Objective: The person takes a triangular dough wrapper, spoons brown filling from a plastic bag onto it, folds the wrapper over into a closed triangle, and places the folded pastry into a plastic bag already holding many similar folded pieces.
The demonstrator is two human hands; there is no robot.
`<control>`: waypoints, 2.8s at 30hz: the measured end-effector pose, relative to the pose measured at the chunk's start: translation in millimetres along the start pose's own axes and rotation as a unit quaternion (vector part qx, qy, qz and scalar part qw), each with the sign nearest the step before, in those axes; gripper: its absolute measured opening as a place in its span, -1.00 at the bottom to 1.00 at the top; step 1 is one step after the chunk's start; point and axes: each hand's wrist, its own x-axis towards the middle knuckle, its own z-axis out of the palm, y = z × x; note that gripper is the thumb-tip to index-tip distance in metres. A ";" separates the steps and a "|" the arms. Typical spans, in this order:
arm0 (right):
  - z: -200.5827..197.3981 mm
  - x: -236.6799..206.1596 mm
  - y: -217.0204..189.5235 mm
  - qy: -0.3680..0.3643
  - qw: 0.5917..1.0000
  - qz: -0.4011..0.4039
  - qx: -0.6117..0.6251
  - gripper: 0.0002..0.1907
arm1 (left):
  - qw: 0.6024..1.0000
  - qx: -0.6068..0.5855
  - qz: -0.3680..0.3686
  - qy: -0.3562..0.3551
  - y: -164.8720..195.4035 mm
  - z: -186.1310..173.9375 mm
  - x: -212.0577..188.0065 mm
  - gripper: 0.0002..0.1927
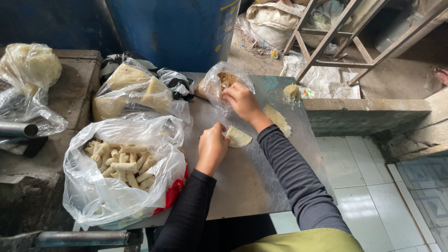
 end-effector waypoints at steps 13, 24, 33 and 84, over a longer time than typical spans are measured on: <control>3.1 -2.0 14.2 0.224 0.943 0.225 0.099 -0.78 | 1.000 -0.007 0.008 0.004 -1.2 -3.8 0.0 -0.71; -5.7 -7.1 23.3 0.251 0.810 0.383 0.366 -0.72 | 1.000 -0.009 -0.005 -0.002 -2.1 -4.9 1.5 -0.70; -50.0 -51.1 27.9 0.230 0.760 0.364 0.487 -0.76 | 1.000 -0.017 0.003 0.002 -6.6 -7.3 4.4 -0.71; -35.9 -35.9 -17.5 0.141 0.949 0.197 0.200 -0.53 | 0.993 -0.088 -0.062 -0.049 -3.5 -17.0 12.8 -0.68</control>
